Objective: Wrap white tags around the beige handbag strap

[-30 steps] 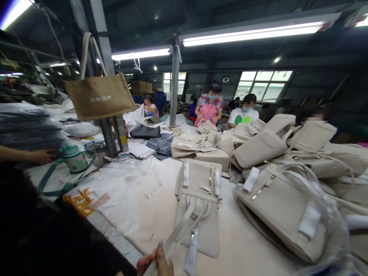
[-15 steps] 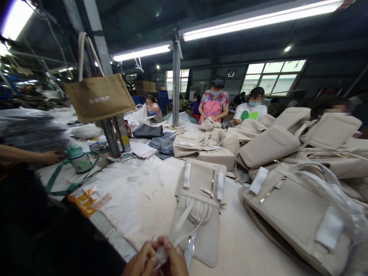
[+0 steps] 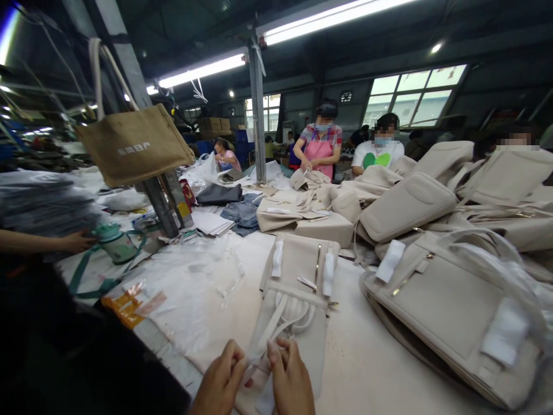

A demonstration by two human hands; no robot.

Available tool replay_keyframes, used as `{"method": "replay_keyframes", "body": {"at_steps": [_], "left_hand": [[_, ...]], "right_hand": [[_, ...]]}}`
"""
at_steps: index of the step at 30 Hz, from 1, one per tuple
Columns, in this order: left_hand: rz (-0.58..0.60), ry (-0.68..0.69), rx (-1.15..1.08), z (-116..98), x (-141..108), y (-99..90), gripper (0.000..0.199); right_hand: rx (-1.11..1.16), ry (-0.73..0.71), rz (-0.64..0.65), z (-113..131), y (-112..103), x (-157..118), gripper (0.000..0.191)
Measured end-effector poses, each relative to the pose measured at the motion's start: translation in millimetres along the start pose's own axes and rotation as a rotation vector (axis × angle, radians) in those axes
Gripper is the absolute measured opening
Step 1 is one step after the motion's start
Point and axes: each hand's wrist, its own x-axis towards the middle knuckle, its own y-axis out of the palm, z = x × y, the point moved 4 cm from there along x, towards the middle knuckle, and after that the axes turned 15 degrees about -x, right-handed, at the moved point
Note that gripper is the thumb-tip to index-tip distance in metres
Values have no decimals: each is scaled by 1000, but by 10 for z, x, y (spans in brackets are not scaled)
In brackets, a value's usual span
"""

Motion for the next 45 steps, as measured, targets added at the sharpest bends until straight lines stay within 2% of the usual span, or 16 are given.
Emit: {"method": "replay_keyframes", "body": {"at_steps": [2, 4, 8, 10, 12, 15, 19, 22, 26, 28, 31, 34, 40, 45], "left_hand": [[-10, -19, -84, 28, 1, 1, 17], [-7, -30, -143, 40, 4, 9, 18], [45, -39, -233, 82, 24, 33, 20], [110, -74, -288, 158, 39, 49, 21], [197, -141, -371, 270, 56, 71, 23], [297, -209, -448, 425, 90, 83, 34], [311, -101, -319, 473, 174, 10, 40], [298, -63, -132, 448, 237, -63, 35], [374, -92, -27, 426, 275, -91, 30], [398, -89, -54, 436, 284, -89, 31], [407, -84, -106, 491, 304, -87, 36], [378, -107, -147, 554, 335, -103, 37], [349, -280, -315, 599, 321, -96, 28], [208, -373, -563, 618, 265, -84, 27]], "right_hand": [[-297, -172, -133, 76, -186, -56, 36], [-445, -340, -153, 146, -185, -116, 28], [-501, -603, -144, 191, 22, -165, 11], [-540, -671, -114, 171, 68, -142, 13], [-603, -695, -101, 150, 26, -100, 13], [-721, -665, -181, 153, -155, -16, 12], [-767, -487, -299, 198, -403, 177, 17], [-806, -395, -237, 243, -497, 396, 17], [-940, -305, -166, 318, -594, 682, 17], [-979, -321, -164, 374, -623, 766, 18], [-1022, -437, -102, 420, -622, 833, 15], [-1171, -425, -85, 336, -681, 934, 14], [-1346, -346, -173, 128, -809, 1230, 16], [-1431, -326, -279, 158, -798, 1340, 28]]}}
